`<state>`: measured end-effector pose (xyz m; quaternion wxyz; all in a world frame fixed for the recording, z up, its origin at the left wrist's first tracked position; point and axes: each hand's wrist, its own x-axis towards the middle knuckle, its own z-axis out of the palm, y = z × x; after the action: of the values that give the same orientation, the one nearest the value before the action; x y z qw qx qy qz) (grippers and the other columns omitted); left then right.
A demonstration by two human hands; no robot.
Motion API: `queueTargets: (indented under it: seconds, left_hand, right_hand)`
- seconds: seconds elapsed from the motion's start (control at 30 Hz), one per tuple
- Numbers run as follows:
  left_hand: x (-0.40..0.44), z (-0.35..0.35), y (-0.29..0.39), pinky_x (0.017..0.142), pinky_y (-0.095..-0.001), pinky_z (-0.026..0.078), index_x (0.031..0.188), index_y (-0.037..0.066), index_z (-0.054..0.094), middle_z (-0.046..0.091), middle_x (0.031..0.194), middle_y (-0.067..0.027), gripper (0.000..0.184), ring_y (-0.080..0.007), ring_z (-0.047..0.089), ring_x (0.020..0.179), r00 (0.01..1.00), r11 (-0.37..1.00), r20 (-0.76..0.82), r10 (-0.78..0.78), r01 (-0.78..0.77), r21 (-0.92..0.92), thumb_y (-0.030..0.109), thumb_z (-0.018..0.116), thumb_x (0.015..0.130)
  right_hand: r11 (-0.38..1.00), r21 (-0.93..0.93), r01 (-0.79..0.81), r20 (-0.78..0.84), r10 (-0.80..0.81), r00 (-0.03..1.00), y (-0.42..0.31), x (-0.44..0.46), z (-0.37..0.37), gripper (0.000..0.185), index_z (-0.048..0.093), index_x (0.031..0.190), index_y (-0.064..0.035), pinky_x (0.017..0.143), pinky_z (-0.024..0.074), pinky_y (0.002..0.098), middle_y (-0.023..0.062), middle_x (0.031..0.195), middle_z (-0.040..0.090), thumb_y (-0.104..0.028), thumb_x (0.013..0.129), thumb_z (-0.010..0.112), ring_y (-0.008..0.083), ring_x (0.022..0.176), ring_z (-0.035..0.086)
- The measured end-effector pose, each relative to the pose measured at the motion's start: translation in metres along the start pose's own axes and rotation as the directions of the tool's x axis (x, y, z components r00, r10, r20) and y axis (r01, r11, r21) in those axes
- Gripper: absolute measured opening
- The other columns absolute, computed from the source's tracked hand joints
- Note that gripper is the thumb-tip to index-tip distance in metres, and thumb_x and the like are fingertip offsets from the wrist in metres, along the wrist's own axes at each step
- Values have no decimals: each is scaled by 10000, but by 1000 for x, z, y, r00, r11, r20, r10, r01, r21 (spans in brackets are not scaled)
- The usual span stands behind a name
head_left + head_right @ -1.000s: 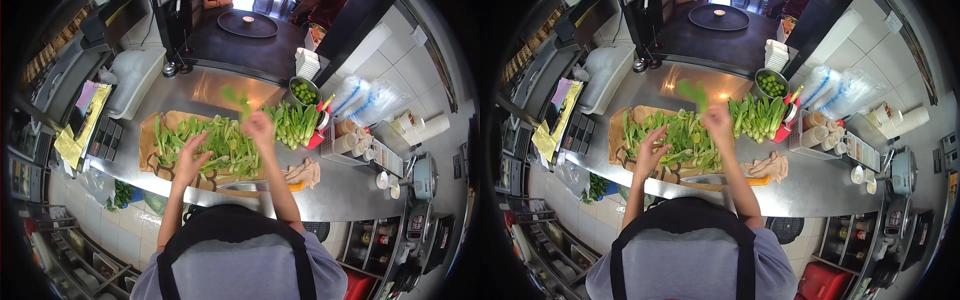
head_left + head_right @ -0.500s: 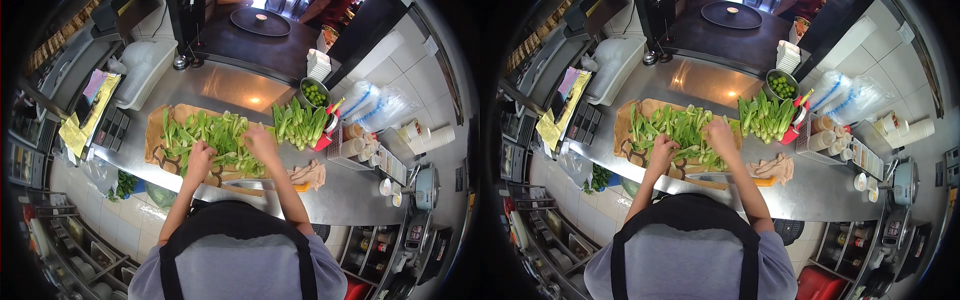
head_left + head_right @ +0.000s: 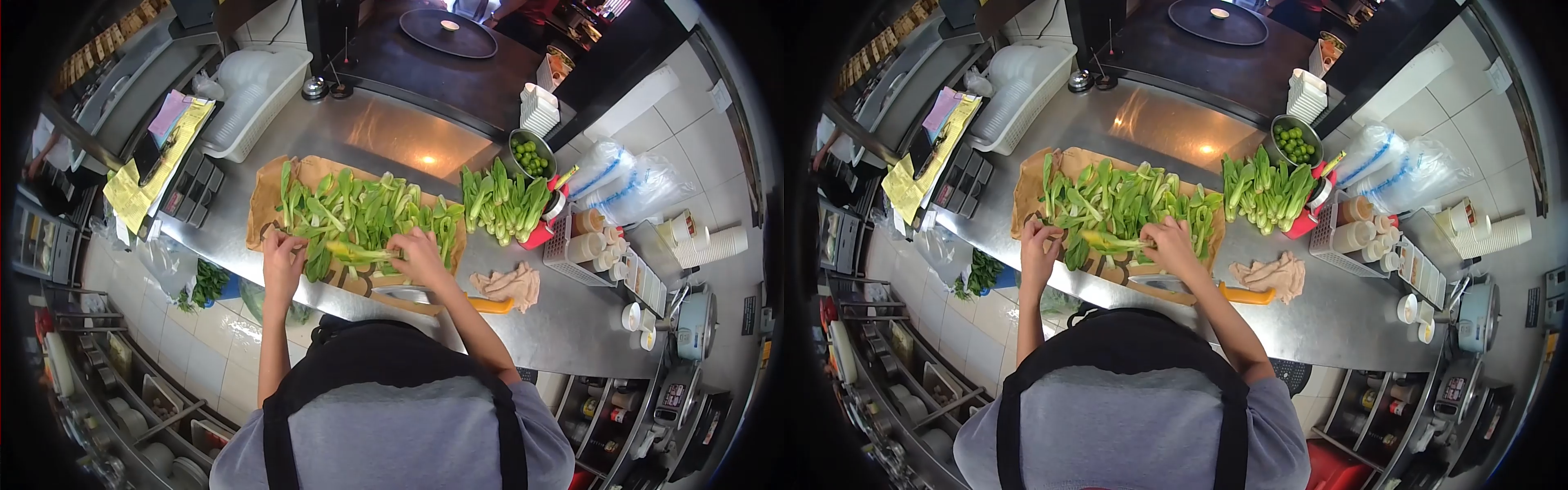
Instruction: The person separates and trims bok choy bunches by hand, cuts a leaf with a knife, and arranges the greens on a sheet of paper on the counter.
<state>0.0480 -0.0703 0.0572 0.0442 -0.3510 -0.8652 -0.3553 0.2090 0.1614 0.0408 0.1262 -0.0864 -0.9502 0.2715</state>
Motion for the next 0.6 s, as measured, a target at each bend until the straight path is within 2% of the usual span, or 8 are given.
queueTargets:
  seconds: [0.1, 0.23, 0.33, 0.37, 0.4, 0.47, 0.53, 0.6]
  left_hand:
    - [0, -8, 6, 759, -357, 412, 854, 37, 638, 473, 865, -103, 162, -265, 487, 857, 998, 1000, -66, -14, 13, -11, 7, 662, 697]
    - [6, -10, 16, 745, -356, 417, 843, 37, 639, 478, 848, -100, 149, -264, 494, 845, 995, 1000, -94, -17, 16, -16, 29, 672, 698]
    - [5, 1, 17, 729, -354, 426, 846, 43, 641, 482, 833, -101, 151, -269, 504, 815, 997, 998, -67, -31, 27, -62, 44, 677, 699]
    - [4, 10, 13, 649, -338, 453, 840, 23, 633, 536, 813, -86, 135, -220, 553, 759, 996, 997, -84, -10, 3, -83, 78, 688, 730]
    - [3, 18, 12, 620, -318, 455, 844, 17, 630, 556, 813, -75, 138, -192, 563, 741, 993, 964, -24, -113, 104, -244, 93, 689, 745]
    - [3, 30, 14, 563, -279, 460, 853, 6, 624, 596, 814, -53, 157, -136, 583, 707, 952, 796, 138, -273, 304, -522, 124, 692, 776]
    - [3, 37, 14, 525, -218, 456, 857, 5, 610, 623, 813, -31, 178, -80, 590, 688, 908, 519, 306, -288, 416, -747, 160, 682, 809]
    - [2, 42, 11, 575, -205, 480, 858, 26, 598, 621, 812, -27, 144, -90, 604, 711, 892, 443, 354, -281, 447, -777, 154, 656, 831]
  right_hand:
    - [972, 223, -80, -3, 82, 997, 0, 11, 0, 205, 638, 836, -95, 686, 411, 313, 11, 758, 649, -164, 672, 737, 176, 728, 541]
    - [911, 407, -60, -69, 97, 993, -16, 35, 22, 221, 639, 816, -77, 604, 454, 264, 8, 726, 654, -150, 651, 767, 129, 630, 571]
    - [667, 715, -209, 87, 212, 973, -22, 49, 41, 217, 631, 829, -35, 601, 457, 226, 34, 747, 655, -129, 685, 763, 94, 635, 571]
    - [586, 783, -207, 106, 202, 974, -26, 51, 42, 187, 619, 841, -1, 624, 459, 211, 50, 765, 651, -97, 732, 737, 75, 663, 572]
    - [522, 825, -216, 125, 205, 971, -29, 52, 43, 174, 618, 850, -1, 630, 461, 210, 48, 771, 651, -83, 741, 726, 75, 675, 577]
    - [385, 893, -233, 163, 205, 965, -35, 54, 45, 150, 616, 866, -1, 643, 465, 208, 43, 784, 649, -55, 759, 706, 76, 698, 589]
    - [377, 895, -240, 175, 200, 964, -39, 54, 46, 153, 607, 907, 9, 651, 473, 209, 41, 813, 647, -26, 777, 681, 84, 720, 602]
    - [353, 903, -244, 179, 207, 962, -43, 54, 46, 166, 604, 922, 12, 644, 477, 208, 45, 824, 645, -29, 780, 680, 84, 716, 602]
